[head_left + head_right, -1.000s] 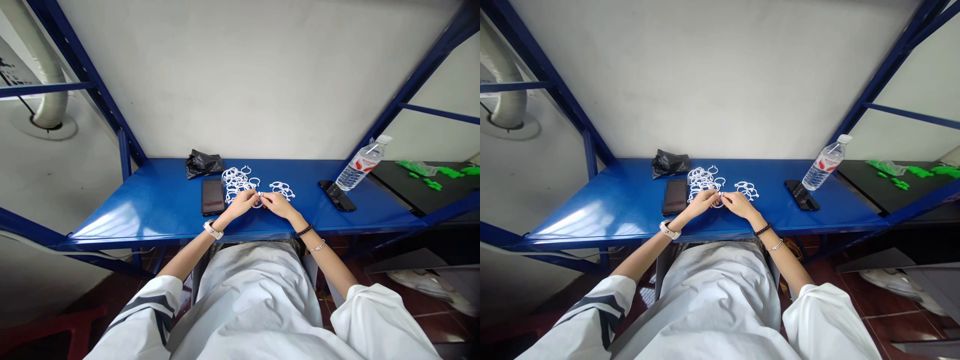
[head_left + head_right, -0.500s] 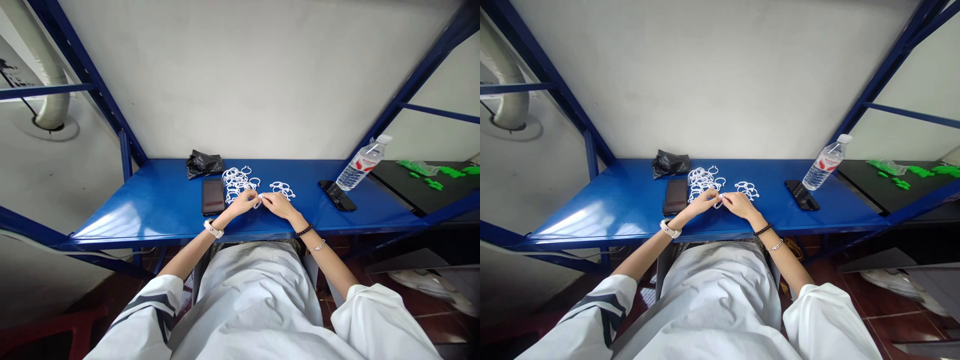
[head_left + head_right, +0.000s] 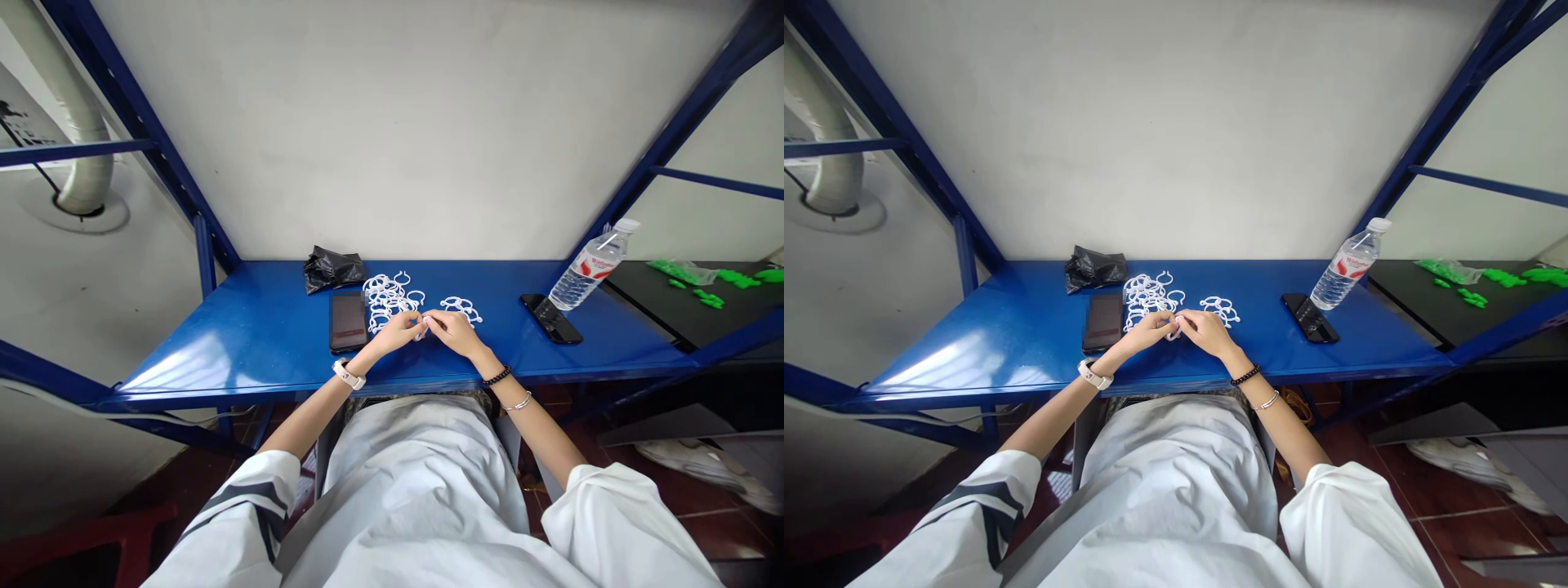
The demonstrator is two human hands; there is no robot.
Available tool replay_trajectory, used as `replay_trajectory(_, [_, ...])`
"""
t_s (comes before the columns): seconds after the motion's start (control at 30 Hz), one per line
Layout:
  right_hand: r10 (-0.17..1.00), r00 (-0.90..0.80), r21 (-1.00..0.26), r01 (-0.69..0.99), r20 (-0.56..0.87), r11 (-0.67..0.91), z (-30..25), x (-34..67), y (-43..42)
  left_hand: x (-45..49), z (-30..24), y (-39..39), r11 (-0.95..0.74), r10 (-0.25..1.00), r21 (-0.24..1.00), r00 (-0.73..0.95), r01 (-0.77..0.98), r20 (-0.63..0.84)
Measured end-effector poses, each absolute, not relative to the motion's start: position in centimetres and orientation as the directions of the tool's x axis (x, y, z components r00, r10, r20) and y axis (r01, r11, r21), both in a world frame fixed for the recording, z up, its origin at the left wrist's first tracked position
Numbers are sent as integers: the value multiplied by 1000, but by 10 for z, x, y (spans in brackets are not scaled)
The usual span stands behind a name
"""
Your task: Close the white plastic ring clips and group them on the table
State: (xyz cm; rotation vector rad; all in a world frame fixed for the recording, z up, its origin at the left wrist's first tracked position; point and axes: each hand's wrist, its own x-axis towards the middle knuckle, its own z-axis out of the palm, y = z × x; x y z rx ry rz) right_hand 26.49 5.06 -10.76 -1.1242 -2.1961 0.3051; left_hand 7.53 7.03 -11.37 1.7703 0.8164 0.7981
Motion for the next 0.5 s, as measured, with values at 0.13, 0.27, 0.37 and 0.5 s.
replay_trajectory(0.13, [788,-405,-477,635,464,607,-108,264,51,74,-113,71,-286,842,940,517,185,155])
replay_trajectory(0.27, [793,-387,-488,635,470,599,-109,263,52,76,-115,72,-280,860,948,479,153,177])
replay_trajectory(0.37, [790,-390,-497,622,474,605,-110,264,54,77,-116,73,-299,874,946,434,128,217])
replay_trajectory(0.5, [785,-378,-522,595,490,612,-112,263,55,77,-116,72,-305,892,944,383,124,238])
